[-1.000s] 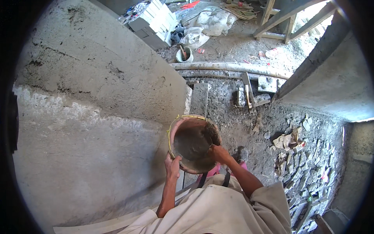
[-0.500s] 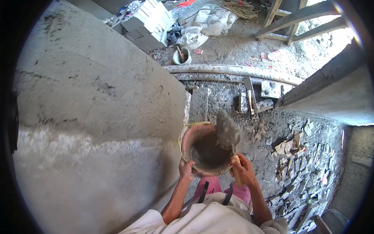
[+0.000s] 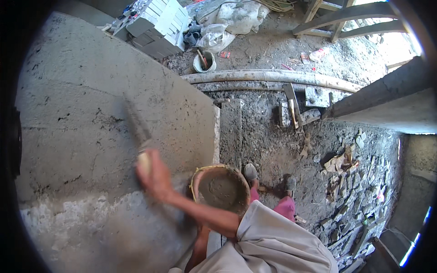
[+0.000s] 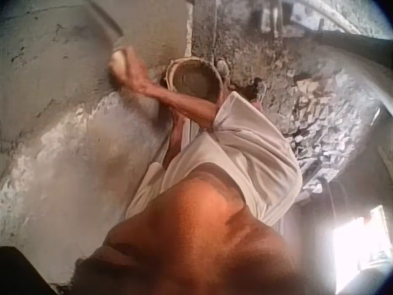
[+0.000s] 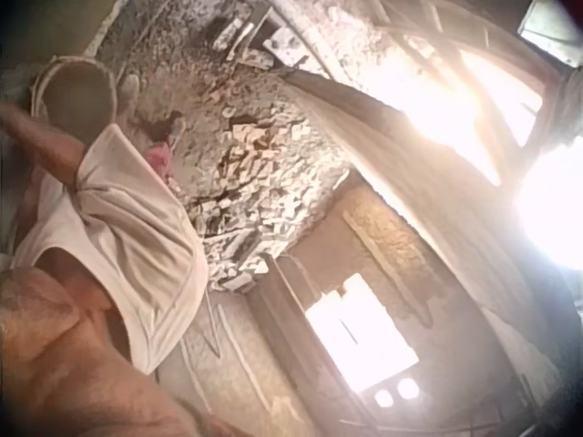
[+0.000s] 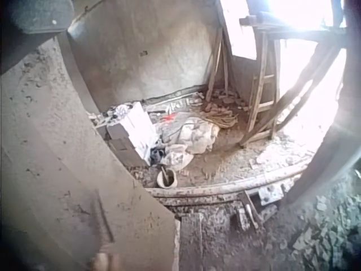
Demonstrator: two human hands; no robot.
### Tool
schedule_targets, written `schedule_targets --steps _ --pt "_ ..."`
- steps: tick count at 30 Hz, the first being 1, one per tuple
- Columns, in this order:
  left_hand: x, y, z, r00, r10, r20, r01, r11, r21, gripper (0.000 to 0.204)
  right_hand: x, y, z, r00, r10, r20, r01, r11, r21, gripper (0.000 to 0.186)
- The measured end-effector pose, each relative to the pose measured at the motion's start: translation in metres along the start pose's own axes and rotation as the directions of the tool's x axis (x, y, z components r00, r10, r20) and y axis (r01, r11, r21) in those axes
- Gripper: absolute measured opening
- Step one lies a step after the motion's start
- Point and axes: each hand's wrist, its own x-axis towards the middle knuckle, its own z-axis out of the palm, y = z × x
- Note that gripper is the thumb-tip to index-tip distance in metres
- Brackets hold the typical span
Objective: The person applies mortar from a bucket onto a wall using a trowel and smooths the surface with a plastering float.
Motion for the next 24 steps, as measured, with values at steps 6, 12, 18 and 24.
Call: schedule_targets --steps 6,12,18,24 --pt "-0.032 0.032 -0.015 0.987 -0.107 -0.12 0.093 0.989 -0.116 0.063 -0.081 -0.092 -0.114 0.922 -0.062 0.383 0.068 0.998 -0.001 0.047" --pt "-0.067 0.027 0.014 0.994 0.012 -0.109 -0.031 0.985 -0.172 0.051 -0.129 -0.04 -0.328 0.794 0.392 0.464 0.266 0.461 -0.846 0.039" --pt "-0.125 0.058 0.062 0.992 0.12 -0.035 -0.121 0.992 -0.018 0.046 -0.16 0.06 -0.386 0.828 0.484 0.283 0.14 0.311 -0.94 0.027" --pt "-0.113 0.058 0.098 0.983 0.134 0.122 -0.093 0.952 -0.292 0.054 -0.132 0.033 -0.445 0.698 0.576 0.425 -0.246 0.751 -0.613 0.031"
